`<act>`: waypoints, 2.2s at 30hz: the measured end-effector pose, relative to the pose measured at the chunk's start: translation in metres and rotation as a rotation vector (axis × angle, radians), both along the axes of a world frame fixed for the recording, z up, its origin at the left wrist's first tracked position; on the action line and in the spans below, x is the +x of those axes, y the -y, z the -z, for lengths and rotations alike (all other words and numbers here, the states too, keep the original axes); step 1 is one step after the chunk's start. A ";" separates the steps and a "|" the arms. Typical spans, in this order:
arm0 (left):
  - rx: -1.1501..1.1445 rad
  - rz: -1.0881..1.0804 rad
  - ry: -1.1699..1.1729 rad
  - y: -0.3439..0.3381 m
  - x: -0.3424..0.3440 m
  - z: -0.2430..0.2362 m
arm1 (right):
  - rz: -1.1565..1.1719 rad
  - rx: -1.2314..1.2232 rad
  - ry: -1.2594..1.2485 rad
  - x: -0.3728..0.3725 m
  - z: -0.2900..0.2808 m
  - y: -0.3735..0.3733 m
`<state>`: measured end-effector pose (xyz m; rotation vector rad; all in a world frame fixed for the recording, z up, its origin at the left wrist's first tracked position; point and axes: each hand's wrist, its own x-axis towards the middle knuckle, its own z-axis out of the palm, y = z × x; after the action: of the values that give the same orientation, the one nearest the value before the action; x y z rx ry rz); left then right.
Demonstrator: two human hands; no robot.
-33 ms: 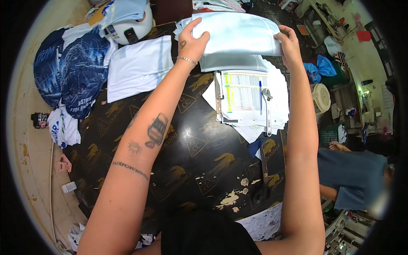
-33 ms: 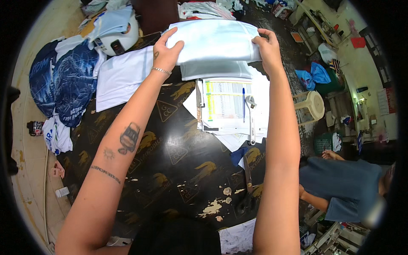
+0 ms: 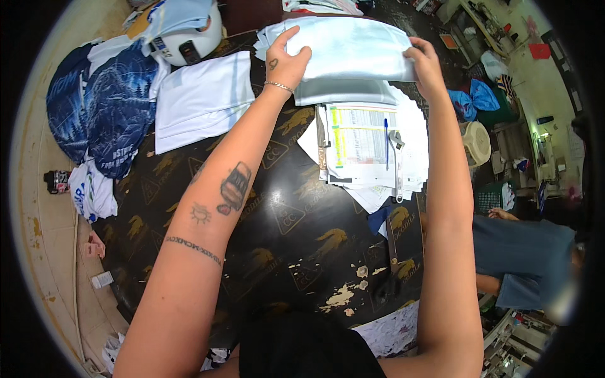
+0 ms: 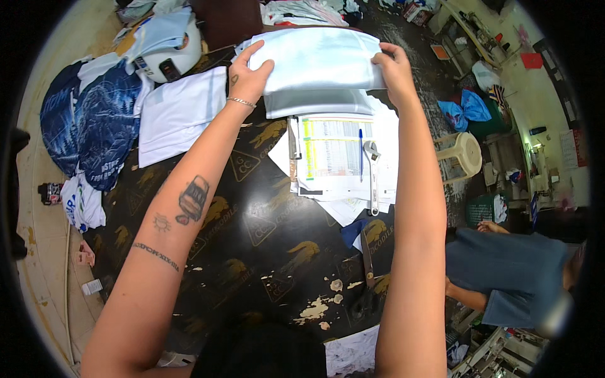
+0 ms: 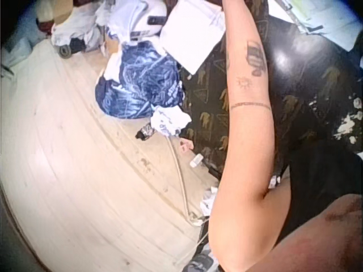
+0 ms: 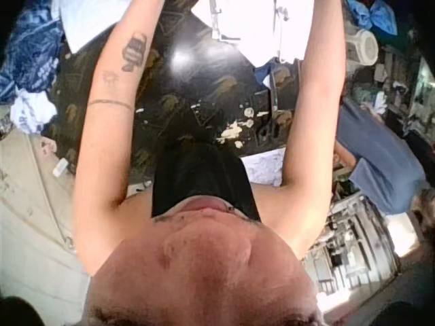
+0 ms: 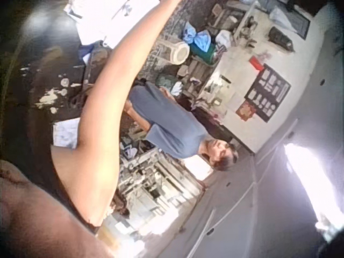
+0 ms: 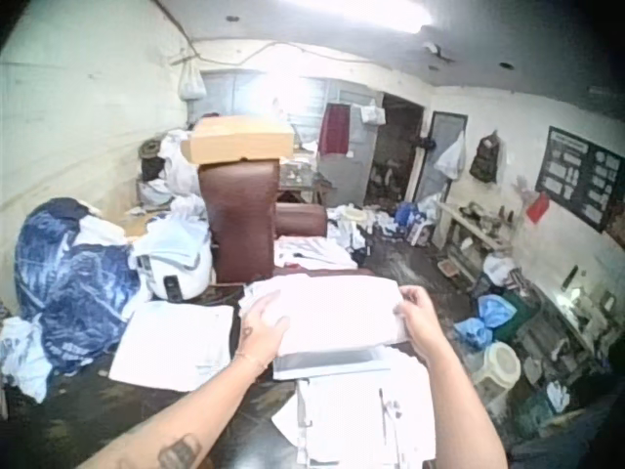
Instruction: The person uses shears to cut a large white fabric sheet laid over a patterned garment on a table. They repeatedly align the fabric, cut along the pattern edges, and fold the cut pieces. The process is repeated multiple times with the same garment and fabric.
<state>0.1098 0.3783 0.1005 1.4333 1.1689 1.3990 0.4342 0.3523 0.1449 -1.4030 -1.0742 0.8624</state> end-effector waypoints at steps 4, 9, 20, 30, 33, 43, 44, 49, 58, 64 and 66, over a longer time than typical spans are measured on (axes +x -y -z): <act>-0.621 0.021 -0.718 -0.037 0.035 0.067 | -0.086 -0.524 0.574 0.013 0.090 -0.042; -0.575 -0.139 -0.592 -0.030 0.058 0.088 | 0.166 -0.500 0.837 0.006 0.154 -0.042; -0.123 0.227 -0.680 0.004 -0.075 0.077 | 0.046 -0.038 0.717 0.023 0.157 0.054; -0.602 -0.434 -1.312 0.059 -0.563 0.097 | -0.162 -0.151 0.209 -0.232 0.112 0.287; 0.135 -0.478 -1.196 0.152 -0.557 0.089 | -0.499 -0.147 0.313 -0.342 0.099 0.270; -0.989 0.341 -0.995 0.492 -0.479 -0.026 | -0.659 0.312 1.047 -0.541 0.099 0.304; -0.698 0.056 -0.989 0.500 -0.476 -0.016 | -0.655 0.251 1.150 -0.541 0.107 0.328; -0.483 0.185 -0.794 0.567 -0.429 0.019 | -1.204 0.167 0.479 -0.499 0.086 0.471; 0.440 0.216 -0.641 0.697 -0.390 -0.220 | -1.647 -0.067 0.754 -0.361 -0.101 0.543; -0.341 0.453 -0.775 0.657 -0.329 -0.187 | -0.818 0.459 0.148 -0.319 -0.196 0.490; -0.266 0.243 -1.144 0.653 -0.354 -0.207 | -0.928 0.308 0.540 -0.308 -0.212 0.506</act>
<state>-0.2440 -0.2746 0.3076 2.1292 1.6669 0.1331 0.1259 -0.1535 0.3569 -0.8480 -2.2589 0.8983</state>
